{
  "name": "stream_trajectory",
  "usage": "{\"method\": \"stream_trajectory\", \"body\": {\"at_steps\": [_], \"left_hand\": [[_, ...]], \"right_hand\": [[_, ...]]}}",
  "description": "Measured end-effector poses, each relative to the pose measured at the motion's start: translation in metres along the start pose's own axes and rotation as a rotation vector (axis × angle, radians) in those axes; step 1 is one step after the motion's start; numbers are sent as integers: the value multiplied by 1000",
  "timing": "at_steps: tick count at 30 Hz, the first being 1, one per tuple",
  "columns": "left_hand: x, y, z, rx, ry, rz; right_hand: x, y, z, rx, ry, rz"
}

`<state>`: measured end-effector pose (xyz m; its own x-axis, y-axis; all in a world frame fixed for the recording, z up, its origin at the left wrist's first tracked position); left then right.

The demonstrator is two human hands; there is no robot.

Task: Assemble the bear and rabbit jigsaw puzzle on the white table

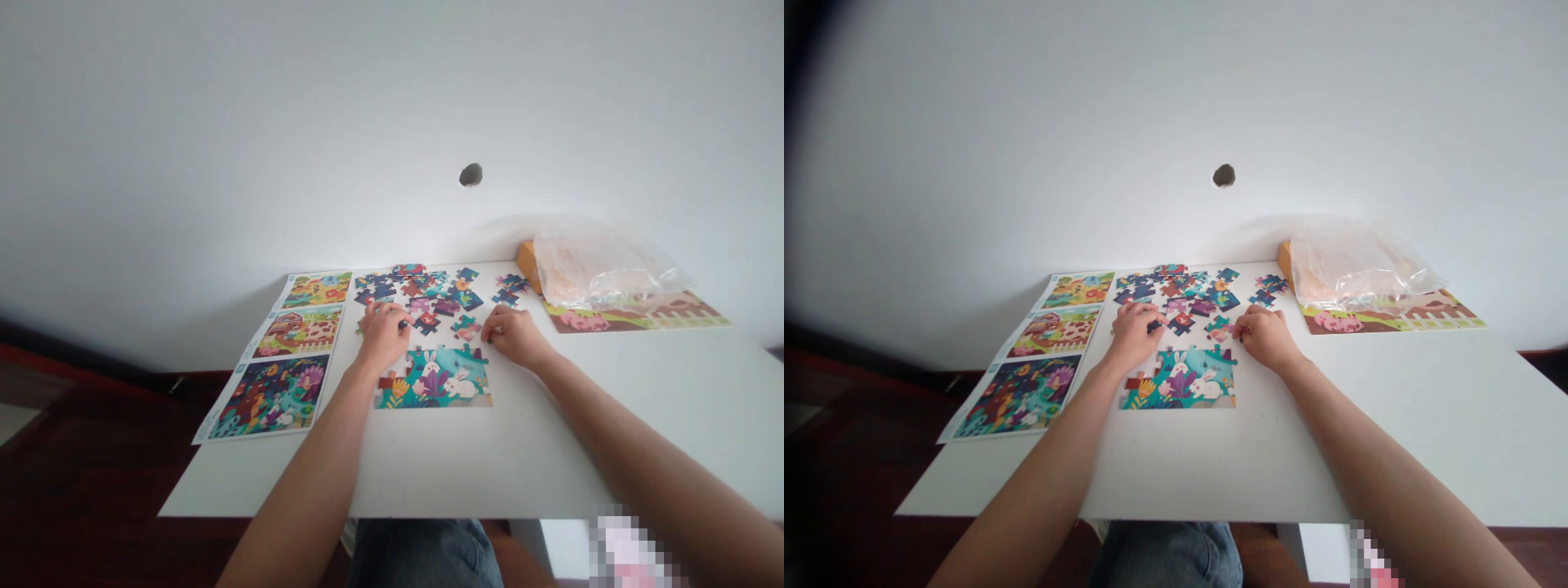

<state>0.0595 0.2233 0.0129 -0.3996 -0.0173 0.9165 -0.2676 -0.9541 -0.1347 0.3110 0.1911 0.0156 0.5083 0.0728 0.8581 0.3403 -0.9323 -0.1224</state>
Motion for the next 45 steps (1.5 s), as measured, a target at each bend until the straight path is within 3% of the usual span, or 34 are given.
{"method": "stream_trajectory", "body": {"at_steps": [3, 9, 27, 35, 42, 45], "left_hand": [[0, 0, 1, -2, 2, 0], [0, -2, 0, -30, 23, -5], [-3, -3, -2, -45, 47, -41], [-4, -3, 1, -150, 83, -26], [9, -1, -13, 41, -21, 98], [6, -1, -4, -5, -33, 65]], "right_hand": [[5, 1, 2, -48, 50, 26], [-5, 3, -21, 122, 153, -136], [8, 5, 33, -317, 137, 29], [4, 1, 21, -171, 132, 31], [-4, 0, -5, 55, 161, -44], [-5, 1, -6, 30, 178, -60]]}}
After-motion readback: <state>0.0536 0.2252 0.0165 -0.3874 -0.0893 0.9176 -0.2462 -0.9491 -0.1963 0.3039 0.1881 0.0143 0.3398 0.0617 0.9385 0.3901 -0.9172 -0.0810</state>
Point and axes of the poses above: each hand's wrist, its own y-axis away from the middle knuckle, its own x-axis out of the back of the hand, z = x × y, the point moved 8 cm from there along -y, towards the middle knuckle, and after that the axes turned 13 degrees about -z, right-handed, at the moved point
